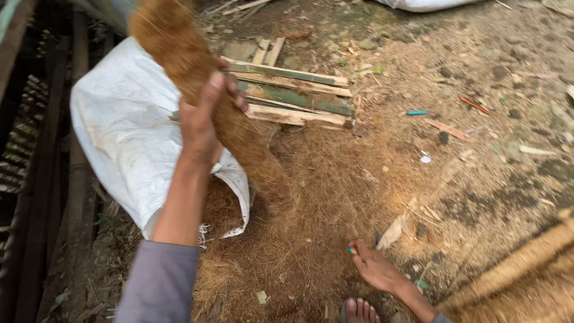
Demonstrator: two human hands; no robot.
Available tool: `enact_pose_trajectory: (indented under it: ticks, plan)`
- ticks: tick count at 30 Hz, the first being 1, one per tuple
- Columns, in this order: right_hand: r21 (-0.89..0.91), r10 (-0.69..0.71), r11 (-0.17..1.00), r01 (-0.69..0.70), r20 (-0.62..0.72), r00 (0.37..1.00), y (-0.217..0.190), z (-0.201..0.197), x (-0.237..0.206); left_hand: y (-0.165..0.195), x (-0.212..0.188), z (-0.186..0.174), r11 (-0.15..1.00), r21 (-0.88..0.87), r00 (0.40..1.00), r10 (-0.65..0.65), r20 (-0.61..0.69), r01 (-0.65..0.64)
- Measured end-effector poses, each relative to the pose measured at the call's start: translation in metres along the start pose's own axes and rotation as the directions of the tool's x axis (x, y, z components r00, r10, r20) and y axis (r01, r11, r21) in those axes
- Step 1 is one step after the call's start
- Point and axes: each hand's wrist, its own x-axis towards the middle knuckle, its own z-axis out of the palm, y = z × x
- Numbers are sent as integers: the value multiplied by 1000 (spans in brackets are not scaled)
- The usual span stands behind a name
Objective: The person sits on the ground and wraps loose coconut coir fiber around a long wooden stick, pulling handfuls of fiber from a white sack and pressing and rotating the fiber to build up an even coir layer along the stick. They then stand up and set the finished coir roll down on the ground.
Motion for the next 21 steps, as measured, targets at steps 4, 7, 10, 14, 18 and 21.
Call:
enact_pose_trajectory:
  ticks: [4,7,10,14,18,21]
  plan:
    - [-307,-131,944,118,-20,991,37,26,-20,19,1,8,998,-33,999,-49,9,49]
    - [-362,-211,918,164,-93,973,54,53,-59,10,-11,4,999,-9,999,-52,11,52]
    - [-538,-336,830,148,-268,903,53,68,-90,-30,-16,9,964,-199,984,-170,55,178]
    - [-501,-242,866,1,-416,876,27,63,-107,-99,-23,33,875,-268,915,-392,97,403]
    - [-400,-117,913,-78,-442,889,6,39,-146,-154,-37,82,792,-278,839,-523,148,543]
    - [-188,234,919,-347,-449,862,0,5,-168,-182,-50,129,811,-202,833,-510,215,549]
